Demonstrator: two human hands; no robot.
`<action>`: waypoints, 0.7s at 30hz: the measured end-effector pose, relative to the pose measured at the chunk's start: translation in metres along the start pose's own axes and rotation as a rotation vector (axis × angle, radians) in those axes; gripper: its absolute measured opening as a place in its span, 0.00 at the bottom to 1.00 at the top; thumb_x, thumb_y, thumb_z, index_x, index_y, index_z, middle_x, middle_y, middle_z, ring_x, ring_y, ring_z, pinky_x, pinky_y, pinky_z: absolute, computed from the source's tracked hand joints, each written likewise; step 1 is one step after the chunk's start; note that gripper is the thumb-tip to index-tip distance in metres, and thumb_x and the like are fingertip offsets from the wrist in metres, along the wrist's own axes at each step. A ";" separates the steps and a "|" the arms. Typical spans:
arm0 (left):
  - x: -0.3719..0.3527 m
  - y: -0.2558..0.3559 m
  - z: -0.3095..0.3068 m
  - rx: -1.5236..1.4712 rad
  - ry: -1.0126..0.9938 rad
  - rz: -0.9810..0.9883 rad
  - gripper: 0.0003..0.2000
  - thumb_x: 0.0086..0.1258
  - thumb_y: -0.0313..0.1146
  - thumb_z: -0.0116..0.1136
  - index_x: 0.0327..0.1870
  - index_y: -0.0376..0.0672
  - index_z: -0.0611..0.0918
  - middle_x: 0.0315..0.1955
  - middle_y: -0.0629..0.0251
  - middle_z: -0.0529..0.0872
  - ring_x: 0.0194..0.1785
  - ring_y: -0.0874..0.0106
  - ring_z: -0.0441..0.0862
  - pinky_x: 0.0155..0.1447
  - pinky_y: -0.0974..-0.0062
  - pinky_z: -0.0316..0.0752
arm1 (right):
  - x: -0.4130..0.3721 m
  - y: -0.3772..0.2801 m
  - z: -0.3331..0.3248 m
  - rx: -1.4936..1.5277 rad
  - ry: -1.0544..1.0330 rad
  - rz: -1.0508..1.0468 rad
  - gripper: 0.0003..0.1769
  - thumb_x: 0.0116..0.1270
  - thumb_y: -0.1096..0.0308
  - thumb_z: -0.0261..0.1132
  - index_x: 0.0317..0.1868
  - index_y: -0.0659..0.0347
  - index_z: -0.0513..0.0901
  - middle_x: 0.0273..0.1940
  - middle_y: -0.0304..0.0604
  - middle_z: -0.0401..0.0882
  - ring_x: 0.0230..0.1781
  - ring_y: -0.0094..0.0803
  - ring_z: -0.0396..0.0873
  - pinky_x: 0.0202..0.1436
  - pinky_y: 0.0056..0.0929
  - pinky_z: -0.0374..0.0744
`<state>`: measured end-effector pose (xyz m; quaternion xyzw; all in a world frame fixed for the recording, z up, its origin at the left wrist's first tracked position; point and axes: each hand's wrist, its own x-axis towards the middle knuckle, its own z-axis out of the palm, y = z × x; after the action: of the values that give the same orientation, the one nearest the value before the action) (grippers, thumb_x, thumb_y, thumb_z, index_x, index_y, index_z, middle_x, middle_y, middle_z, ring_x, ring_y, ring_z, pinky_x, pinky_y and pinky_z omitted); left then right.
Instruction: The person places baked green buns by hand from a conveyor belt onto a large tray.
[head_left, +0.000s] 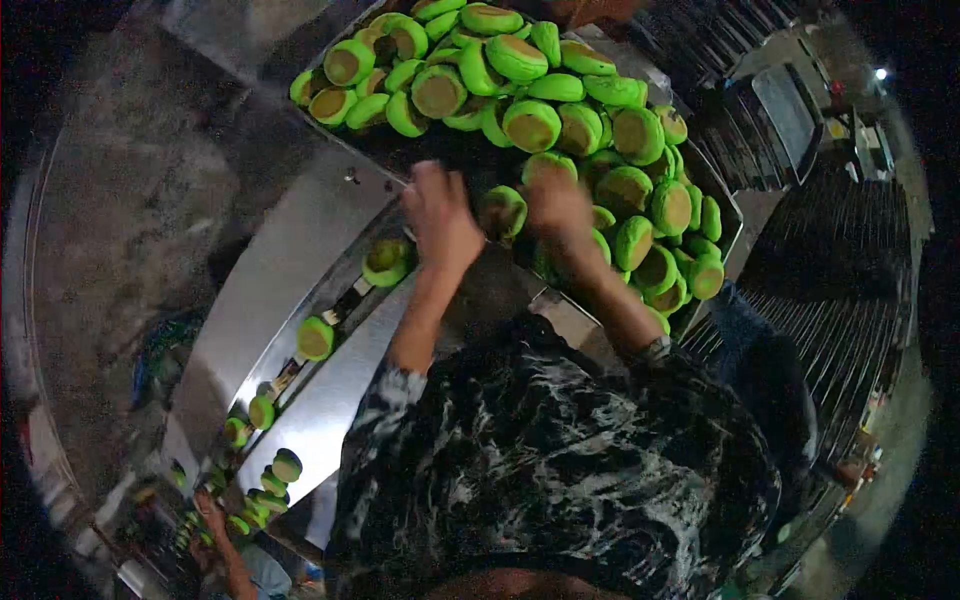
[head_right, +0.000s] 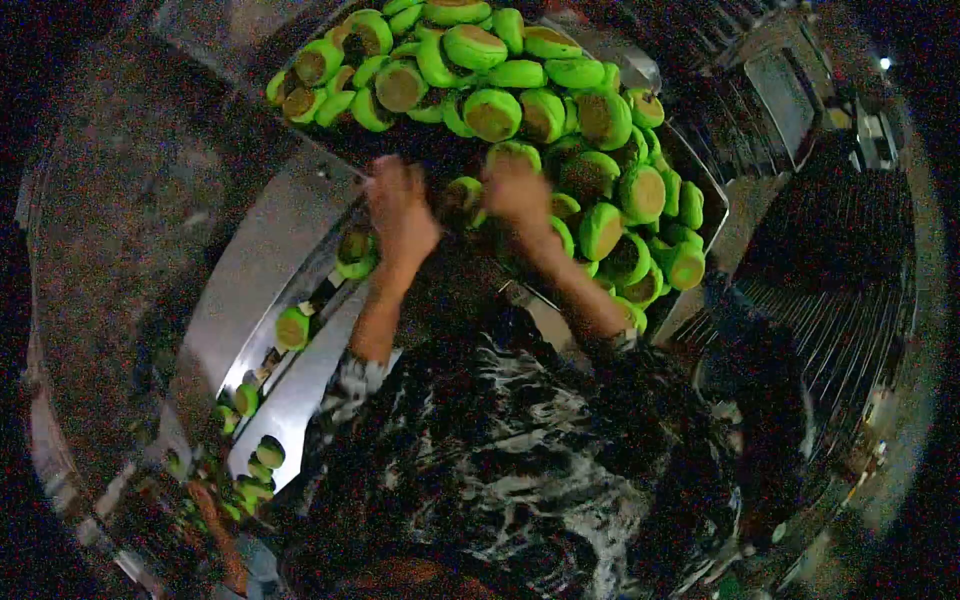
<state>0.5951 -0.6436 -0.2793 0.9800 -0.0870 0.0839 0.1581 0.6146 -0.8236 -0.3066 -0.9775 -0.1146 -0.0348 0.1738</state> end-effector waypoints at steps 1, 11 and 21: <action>0.013 0.017 0.007 0.125 -0.140 0.022 0.22 0.53 0.33 0.57 0.50 0.35 0.76 0.61 0.46 0.63 0.67 0.51 0.54 0.67 0.44 0.43 | 0.007 -0.007 -0.037 -0.110 0.297 0.154 0.12 0.58 0.60 0.56 0.36 0.60 0.74 0.33 0.49 0.74 0.36 0.48 0.74 0.35 0.46 0.74; -0.079 -0.029 -0.013 -0.761 0.454 -0.327 0.31 0.50 0.30 0.66 0.58 0.40 0.67 0.49 0.49 0.74 0.54 0.53 0.72 0.65 0.53 0.54 | 0.009 -0.002 -0.025 0.480 0.067 0.008 0.26 0.54 0.66 0.67 0.48 0.64 0.64 0.35 0.57 0.76 0.36 0.53 0.77 0.38 0.44 0.75; -0.130 -0.112 -0.019 -0.020 0.021 -0.355 0.26 0.64 0.42 0.54 0.59 0.36 0.67 0.62 0.49 0.60 0.67 0.50 0.51 0.66 0.49 0.49 | -0.008 -0.119 0.069 0.152 0.003 -0.843 0.13 0.62 0.65 0.54 0.45 0.60 0.76 0.49 0.48 0.73 0.52 0.42 0.71 0.54 0.40 0.70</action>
<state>0.4885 -0.5136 -0.3197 0.9774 0.0880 0.0643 0.1812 0.5803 -0.6926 -0.3324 -0.8295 -0.5061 -0.0959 0.2159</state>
